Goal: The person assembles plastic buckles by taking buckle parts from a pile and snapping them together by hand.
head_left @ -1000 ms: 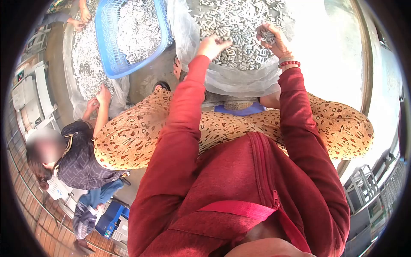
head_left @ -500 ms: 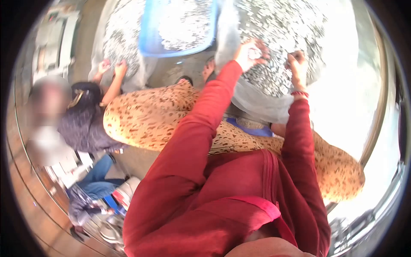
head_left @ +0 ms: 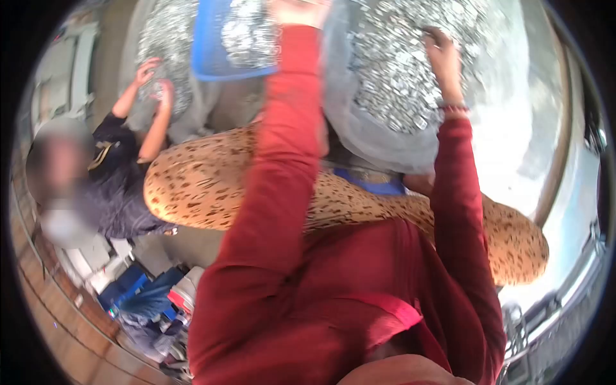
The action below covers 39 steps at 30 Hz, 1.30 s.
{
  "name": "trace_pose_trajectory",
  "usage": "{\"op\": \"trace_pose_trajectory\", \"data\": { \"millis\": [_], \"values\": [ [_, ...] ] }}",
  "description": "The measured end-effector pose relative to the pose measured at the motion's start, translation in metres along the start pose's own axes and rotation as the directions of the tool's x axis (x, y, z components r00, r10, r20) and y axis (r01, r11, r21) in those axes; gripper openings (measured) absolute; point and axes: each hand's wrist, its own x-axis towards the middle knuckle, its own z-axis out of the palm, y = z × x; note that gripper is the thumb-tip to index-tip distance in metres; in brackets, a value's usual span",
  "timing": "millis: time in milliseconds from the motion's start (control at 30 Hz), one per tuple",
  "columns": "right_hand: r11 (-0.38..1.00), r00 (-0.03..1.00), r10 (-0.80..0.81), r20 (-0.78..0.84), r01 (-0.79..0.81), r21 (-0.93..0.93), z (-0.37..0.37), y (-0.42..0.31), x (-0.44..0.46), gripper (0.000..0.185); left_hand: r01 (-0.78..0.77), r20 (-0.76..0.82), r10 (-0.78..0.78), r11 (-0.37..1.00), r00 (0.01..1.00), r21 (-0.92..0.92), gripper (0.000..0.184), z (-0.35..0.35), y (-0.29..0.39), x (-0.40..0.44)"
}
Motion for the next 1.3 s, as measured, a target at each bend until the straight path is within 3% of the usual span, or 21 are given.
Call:
{"op": "trace_pose_trajectory", "data": {
  "millis": [67,133,167,267,333,367,400,433,500,567,633,700,767,833,967,1033,1067,1133,1167,1233,1300],
  "values": [
    [0.998,0.974,-0.037,0.222,0.047,-0.039,0.03,0.06,0.012,0.038,-0.294,0.067,0.302,0.815,0.951,0.499,0.032,0.046,0.062,-0.019],
    [0.938,0.926,-0.016,0.376,0.145,-0.316,0.047,0.071,0.009,0.051,-0.343,0.257,0.683,-0.01,0.684,0.939,0.031,0.073,0.122,-0.028],
    [0.905,0.918,0.033,0.395,0.14,-0.402,0.055,0.071,0.005,0.051,0.045,0.396,0.745,-0.494,0.536,0.868,0.03,0.071,0.146,-0.027],
    [0.915,0.903,0.037,0.428,0.142,-0.379,0.063,0.067,-0.009,0.044,0.135,0.719,0.266,-0.963,0.642,0.235,0.03,0.036,0.134,-0.006],
    [0.934,0.909,0.1,0.404,0.055,-0.353,0.064,0.062,-0.024,0.038,-0.184,0.318,-0.052,-0.898,0.947,0.401,0.025,-0.051,0.107,0.033],
    [0.939,0.913,0.123,0.389,0.019,-0.343,0.061,0.062,-0.026,0.035,-0.071,0.031,-0.074,-0.623,0.997,0.779,0.023,-0.062,0.021,0.02],
    [0.944,0.94,0.073,0.334,0.044,-0.328,0.063,0.075,-0.038,0.029,0.11,-0.116,0.05,-0.794,0.992,0.598,0.027,-0.089,-0.015,0.02],
    [0.926,0.91,0.11,0.401,0.053,-0.374,0.046,0.061,-0.041,0.027,-0.175,0.148,-0.138,-0.944,0.979,0.28,0.019,-0.13,-0.022,0.023],
    [0.963,0.862,0.217,0.457,-0.113,-0.245,0.022,0.064,-0.049,0.025,-0.198,0.255,-0.155,-0.968,0.954,0.153,0.023,-0.173,-0.035,0.016],
    [0.91,0.804,0.367,0.468,-0.415,-0.001,-0.003,0.061,-0.055,0.02,-0.04,0.069,-0.02,-0.955,0.997,0.294,0.027,-0.186,-0.033,0.023],
    [0.609,0.812,0.379,0.445,-0.58,0.541,-0.011,0.068,-0.06,0.025,0.049,-0.018,0.045,-0.929,0.999,0.366,0.029,-0.182,-0.024,0.03],
    [0.376,0.769,0.433,0.47,-0.628,0.681,-0.018,0.064,-0.061,0.028,0.044,0.006,0.051,-0.915,0.999,0.401,0.028,-0.171,-0.011,0.035],
    [0.359,0.779,0.42,0.466,-0.614,0.703,-0.024,0.064,-0.062,0.027,-0.032,0.071,0.002,-0.878,0.997,0.477,0.025,-0.158,0.004,0.043],
    [0.309,0.805,0.337,0.488,-0.584,0.751,-0.028,0.066,-0.063,0.028,-0.185,0.317,-0.195,-0.981,0.928,-0.06,0.018,-0.134,-0.008,0.035],
    [0.215,0.828,0.2,0.524,-0.558,0.801,-0.046,0.068,-0.059,0.024,-0.192,0.555,-0.196,-0.979,0.808,-0.067,0.011,-0.127,-0.027,0.047],
    [0.198,0.793,0.266,0.548,-0.601,0.774,-0.05,0.082,-0.068,0.017,-0.115,0.294,-0.078,-0.987,0.953,0.113,0.016,-0.127,-0.043,0.046],
    [0.431,0.711,0.405,0.574,-0.703,0.566,-0.053,0.082,-0.075,0.025,0.0,0.034,0.021,-0.853,0.999,0.522,0.01,-0.127,-0.057,0.03],
    [0.845,0.709,0.482,0.514,-0.531,-0.061,-0.037,0.079,-0.096,0.035,-0.134,-0.053,-0.148,-0.968,0.988,0.214,0.017,-0.138,-0.079,0.001],
    [0.858,0.733,0.493,0.469,-0.322,-0.399,-0.026,0.08,-0.102,0.04,-0.23,-0.054,-0.23,-0.973,0.972,0.015,0.02,-0.159,-0.079,-0.006],
    [0.744,0.843,0.454,0.289,-0.18,-0.643,0.001,0.07,-0.137,0.052,-0.345,-0.006,-0.348,-0.928,0.937,-0.14,0.029,-0.183,-0.074,-0.02],
    [0.712,0.82,0.473,0.322,-0.14,-0.688,0.021,0.093,-0.149,0.055,-0.34,-0.005,-0.34,-0.94,0.94,-0.013,0.023,-0.201,-0.056,-0.006]
  ]
}}
